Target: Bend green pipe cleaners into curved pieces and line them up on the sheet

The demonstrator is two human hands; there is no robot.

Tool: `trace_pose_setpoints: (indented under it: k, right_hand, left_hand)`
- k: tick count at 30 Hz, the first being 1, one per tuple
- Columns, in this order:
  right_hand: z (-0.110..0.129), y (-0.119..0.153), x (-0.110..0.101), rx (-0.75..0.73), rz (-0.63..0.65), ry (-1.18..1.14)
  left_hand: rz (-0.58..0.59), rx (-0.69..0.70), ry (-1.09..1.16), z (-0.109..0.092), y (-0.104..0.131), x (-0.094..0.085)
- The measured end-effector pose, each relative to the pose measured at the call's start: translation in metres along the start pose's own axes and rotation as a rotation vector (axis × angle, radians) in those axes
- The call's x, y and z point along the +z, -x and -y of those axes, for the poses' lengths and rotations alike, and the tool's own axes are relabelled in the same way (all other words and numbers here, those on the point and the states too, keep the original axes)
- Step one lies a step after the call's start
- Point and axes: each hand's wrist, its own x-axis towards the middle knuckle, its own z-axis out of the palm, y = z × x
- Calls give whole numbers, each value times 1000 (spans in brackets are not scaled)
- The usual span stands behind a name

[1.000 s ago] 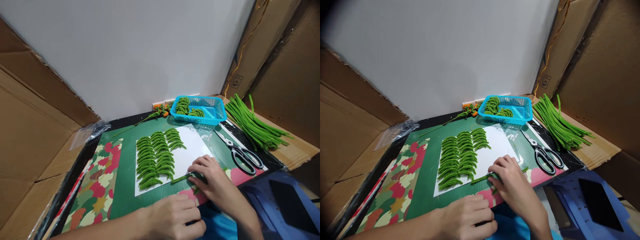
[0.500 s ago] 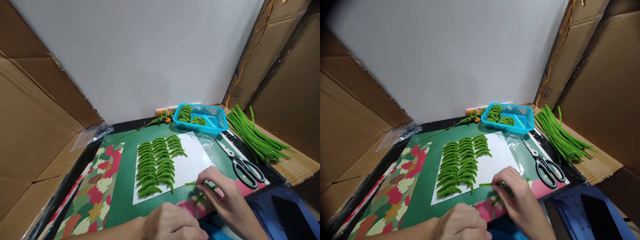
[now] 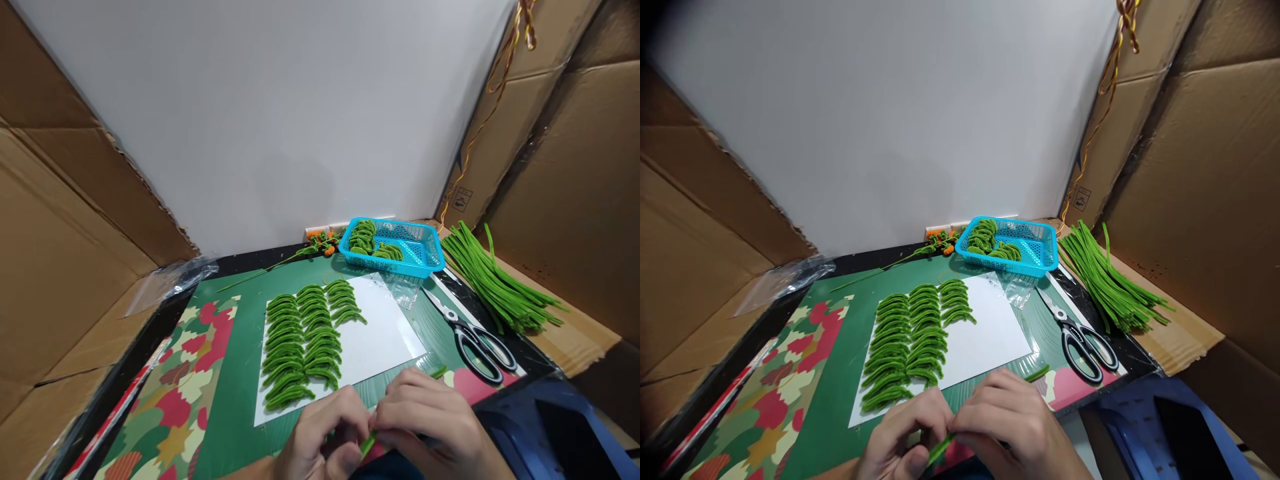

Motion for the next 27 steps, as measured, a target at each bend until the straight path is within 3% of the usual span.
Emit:
trace_pose_setpoints:
  k: [6,10,12,18,20,27]
  right_hand:
    - [-2,2,10,-106,-124,64]
    - [1,1,9,-136,-137,67]
    - [3,-2,9,-159,-158,89]
    - [8,-8,11,-203,-246,229]
    - [9,-8,13,-201,-264,236]
    - [12,-9,16,-178,-323,237]
  left_hand:
    - [25,-288,446,-1,0,-5]
    - [139,-463,497,-6,-4,-11]
    - [122,-425,474,-6,-5,-11]
    - [-8,-42,243,-3,-3,-10]
    - [-26,13,206,-6,-4,-11]
    - [81,-263,325,-18,-7,-12]
